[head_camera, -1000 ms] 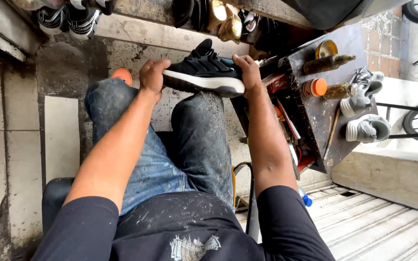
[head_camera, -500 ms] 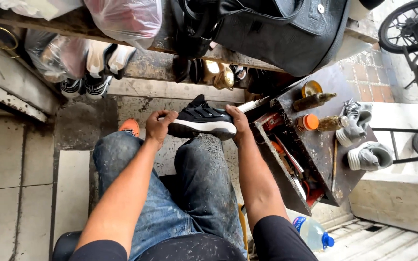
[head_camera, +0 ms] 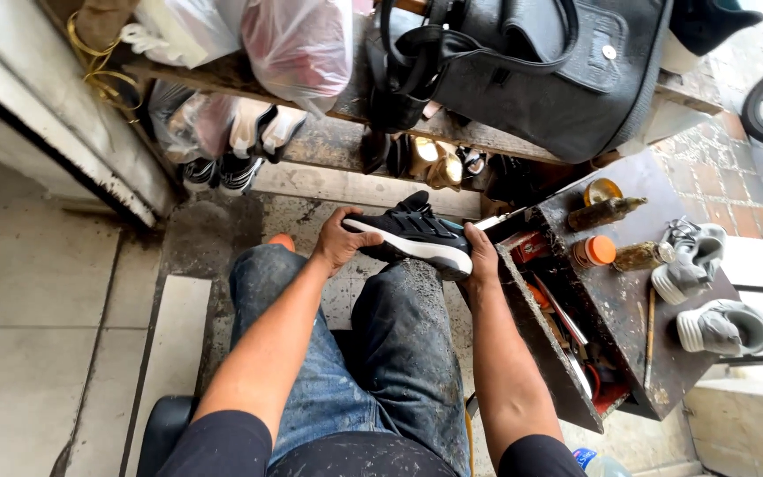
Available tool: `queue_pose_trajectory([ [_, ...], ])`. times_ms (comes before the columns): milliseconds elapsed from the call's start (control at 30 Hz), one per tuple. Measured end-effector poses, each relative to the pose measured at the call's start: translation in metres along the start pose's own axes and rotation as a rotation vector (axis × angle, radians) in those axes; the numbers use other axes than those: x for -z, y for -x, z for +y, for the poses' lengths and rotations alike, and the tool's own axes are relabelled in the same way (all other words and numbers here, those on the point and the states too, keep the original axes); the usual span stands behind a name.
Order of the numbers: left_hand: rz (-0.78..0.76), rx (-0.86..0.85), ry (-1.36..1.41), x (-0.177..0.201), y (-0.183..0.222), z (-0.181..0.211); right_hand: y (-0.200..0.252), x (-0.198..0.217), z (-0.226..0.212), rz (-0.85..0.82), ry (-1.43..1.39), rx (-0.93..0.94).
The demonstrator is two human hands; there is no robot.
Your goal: Inspecting and sorting various shoes for repair on a workbench
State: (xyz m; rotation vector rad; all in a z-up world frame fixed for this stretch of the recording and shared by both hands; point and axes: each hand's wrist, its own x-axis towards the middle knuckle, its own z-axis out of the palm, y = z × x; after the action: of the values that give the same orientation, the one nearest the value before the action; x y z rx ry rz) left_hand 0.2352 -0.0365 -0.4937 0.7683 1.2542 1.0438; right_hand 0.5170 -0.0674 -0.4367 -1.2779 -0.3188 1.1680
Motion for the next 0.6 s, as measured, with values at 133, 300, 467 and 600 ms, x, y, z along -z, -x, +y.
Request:
queue_pose_trajectory([
  [133,0.006,-0.031,0.045,0.0,0.005,0.006,0.034,-0.022,-0.01,0.005,-0.069,0.032],
  [300,0.013,-0.036,0.056,0.002,0.013,0.004,0.051,-0.019,-0.012,0.013,-0.123,0.073],
  [467,0.006,0.009,0.141,0.001,0.008,0.008,0.043,-0.025,-0.019,-0.03,-0.186,0.053],
  [600,0.014,0.054,0.233,0.005,0.007,-0.004,0.044,-0.037,-0.018,-0.091,-0.154,-0.076],
])
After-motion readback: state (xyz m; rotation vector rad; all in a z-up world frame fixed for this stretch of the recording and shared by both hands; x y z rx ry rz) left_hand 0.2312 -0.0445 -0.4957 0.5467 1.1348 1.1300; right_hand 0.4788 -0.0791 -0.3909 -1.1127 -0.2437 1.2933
